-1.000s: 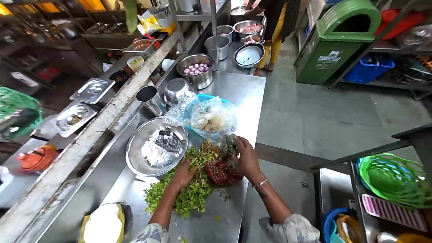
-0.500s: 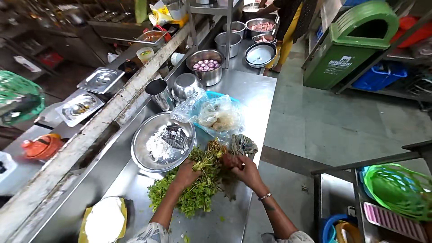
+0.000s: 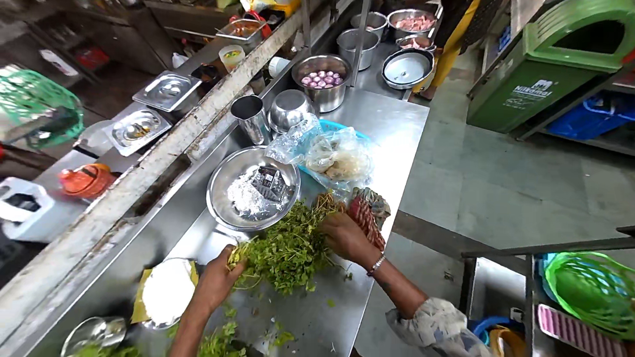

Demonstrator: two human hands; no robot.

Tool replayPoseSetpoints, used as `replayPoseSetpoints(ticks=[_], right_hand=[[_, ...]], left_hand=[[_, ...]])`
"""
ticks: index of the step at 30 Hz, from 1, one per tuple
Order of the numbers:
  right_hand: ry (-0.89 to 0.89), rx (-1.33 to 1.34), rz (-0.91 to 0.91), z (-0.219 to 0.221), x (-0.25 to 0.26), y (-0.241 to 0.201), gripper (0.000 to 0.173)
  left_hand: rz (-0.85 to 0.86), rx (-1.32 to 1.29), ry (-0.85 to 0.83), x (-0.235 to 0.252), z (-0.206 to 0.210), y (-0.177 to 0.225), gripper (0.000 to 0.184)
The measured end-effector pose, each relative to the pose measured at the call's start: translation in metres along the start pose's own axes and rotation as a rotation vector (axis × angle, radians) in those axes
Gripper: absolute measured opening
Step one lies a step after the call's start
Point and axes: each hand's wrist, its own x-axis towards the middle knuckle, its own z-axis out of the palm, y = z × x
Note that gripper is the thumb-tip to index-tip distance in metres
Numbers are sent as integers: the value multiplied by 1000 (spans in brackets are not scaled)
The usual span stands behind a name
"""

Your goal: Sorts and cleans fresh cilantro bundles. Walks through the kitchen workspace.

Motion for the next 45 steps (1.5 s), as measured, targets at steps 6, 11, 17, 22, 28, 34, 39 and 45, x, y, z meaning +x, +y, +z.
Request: replayPoseSetpoints(ticks=[6,11,17,22,28,34,39,45], right_hand=[[-360,-265,-223,36,38,4,60],[-487,-205,-257,-5,43,-36,79],[-718,360,-45,4,32,-46,66],[-798,748,155,11,19,-46,54],[-641,722,71,15,9,-69,57],[-468,-13,-69,30,-34,-152,72],[-335,-58,-108,78,-72,-167,50],[-541,104,10,59,-76,-160,54]], left_hand=[[-67,143,-130,8,16,-8,55],[-80,50,-74,14,12,-20,54],[-88,-38,-78,6,2,-46,61],[-141,-122,104,-23,-17,-57,63],[-111,-310,452,-76,-14,-50,52],[-68,-311,607,-130,15,-12,50],[162,-183,577,-137,33,7,29],[149,101,-222,-124,46,37,60]])
